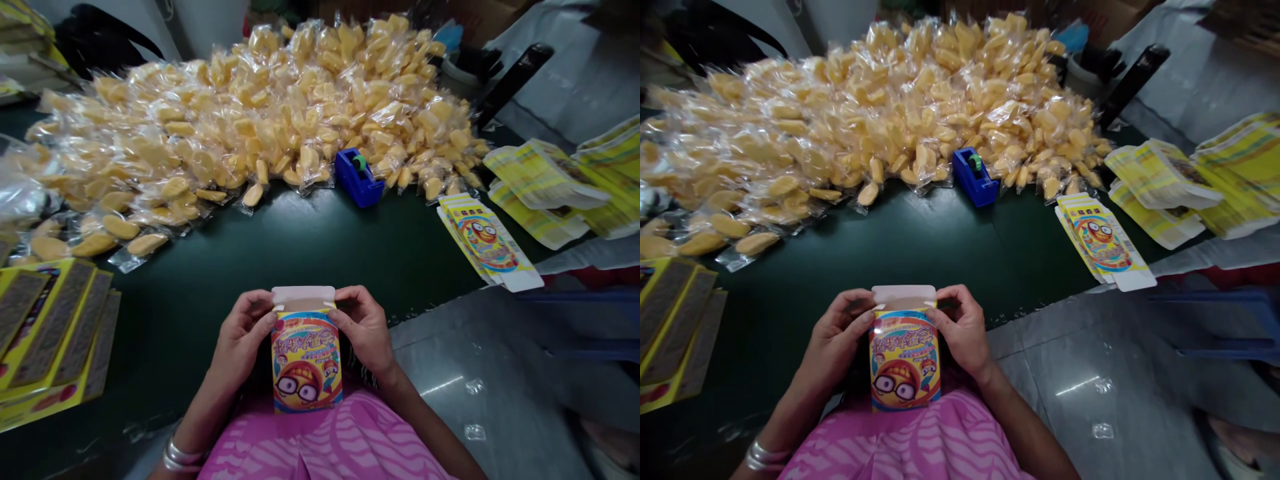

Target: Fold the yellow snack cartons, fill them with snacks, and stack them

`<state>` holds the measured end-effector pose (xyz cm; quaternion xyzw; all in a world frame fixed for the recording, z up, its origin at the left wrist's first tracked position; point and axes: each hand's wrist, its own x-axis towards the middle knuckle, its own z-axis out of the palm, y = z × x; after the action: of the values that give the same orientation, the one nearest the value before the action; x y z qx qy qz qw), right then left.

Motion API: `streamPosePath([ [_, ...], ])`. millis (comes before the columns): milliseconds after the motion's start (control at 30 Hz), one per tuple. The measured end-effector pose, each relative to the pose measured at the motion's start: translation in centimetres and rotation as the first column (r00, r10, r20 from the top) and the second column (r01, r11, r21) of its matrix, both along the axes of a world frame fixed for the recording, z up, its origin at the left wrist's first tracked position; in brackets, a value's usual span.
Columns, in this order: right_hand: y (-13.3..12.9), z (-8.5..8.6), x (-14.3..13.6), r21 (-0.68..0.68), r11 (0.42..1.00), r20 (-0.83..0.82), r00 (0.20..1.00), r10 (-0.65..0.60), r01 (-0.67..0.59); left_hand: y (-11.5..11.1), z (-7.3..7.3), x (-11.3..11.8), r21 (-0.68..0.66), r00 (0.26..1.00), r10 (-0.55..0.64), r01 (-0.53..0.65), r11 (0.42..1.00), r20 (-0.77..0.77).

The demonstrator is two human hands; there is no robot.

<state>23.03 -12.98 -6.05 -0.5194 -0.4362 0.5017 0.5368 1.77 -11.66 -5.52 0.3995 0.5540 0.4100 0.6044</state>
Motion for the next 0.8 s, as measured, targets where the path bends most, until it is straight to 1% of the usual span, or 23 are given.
streamPosePath([
  [67, 0.2, 0.0, 0.2, 0.003, 1.0, -0.008, 0.999, 0.031, -0.031, 0.3, 0.0, -0.2, -0.017, 0.997, -0.04, 0.042, 0.999, 0.073],
  [100, 0.3, 0.0, 0.3, 0.024, 0.998, 0.016, 0.998, 0.064, -0.065, 0.4, 0.1, -0.3, -0.011, 0.995, -0.074, 0.075, 0.997, 0.066],
  [167, 0.3, 0.1, 0.7, 0.065, 0.99, 0.074, 0.99, 0.123, -0.128, 0.6, 0.5, -0.6, -0.002, 0.991, -0.135, 0.135, 0.991, 0.003],
  [233, 0.1, 0.2, 1.1, 0.071, 0.985, 0.071, 0.986, 0.153, -0.158, 0.5, 1.0, -0.7, -0.027, 0.985, -0.175, 0.175, 0.984, -0.007],
  [267, 0.0, 0.2, 1.2, 0.059, 0.985, 0.04, 0.986, 0.16, -0.162, 0.5, 1.1, -0.6, -0.045, 0.983, -0.181, 0.182, 0.982, 0.016],
  [333, -0.3, 0.4, 1.4, 0.016, 0.984, -0.032, 0.983, 0.179, -0.178, 0.3, 1.4, -0.3, -0.062, 0.987, -0.153, 0.156, 0.986, 0.044],
  [400, -0.5, 0.6, 1.3, -0.035, 0.979, -0.063, 0.978, 0.2, -0.202, 0.3, 1.6, 0.3, -0.049, 0.994, -0.107, 0.107, 0.993, 0.007],
  [467, -0.3, 0.9, 1.3, -0.073, 0.972, -0.054, 0.974, 0.219, -0.223, 0.6, 1.8, 0.8, -0.03, 0.994, -0.1, 0.098, 0.995, -0.044],
  [600, 1.2, 1.5, 1.3, -0.11, 0.962, -0.03, 0.968, 0.249, -0.251, 2.2, 2.0, 1.3, -0.015, 0.977, -0.181, 0.181, 0.983, -0.114],
  [733, 2.7, 1.6, 1.4, -0.179, 0.96, -0.045, 0.976, 0.213, -0.217, 3.9, 1.9, 1.4, 0.013, 0.958, -0.229, 0.235, 0.972, -0.175],
  [800, 2.6, 1.5, 1.3, -0.166, 0.965, -0.04, 0.979, 0.198, -0.202, 4.1, 1.9, 1.3, 0.017, 0.95, -0.242, 0.25, 0.968, -0.195],
])
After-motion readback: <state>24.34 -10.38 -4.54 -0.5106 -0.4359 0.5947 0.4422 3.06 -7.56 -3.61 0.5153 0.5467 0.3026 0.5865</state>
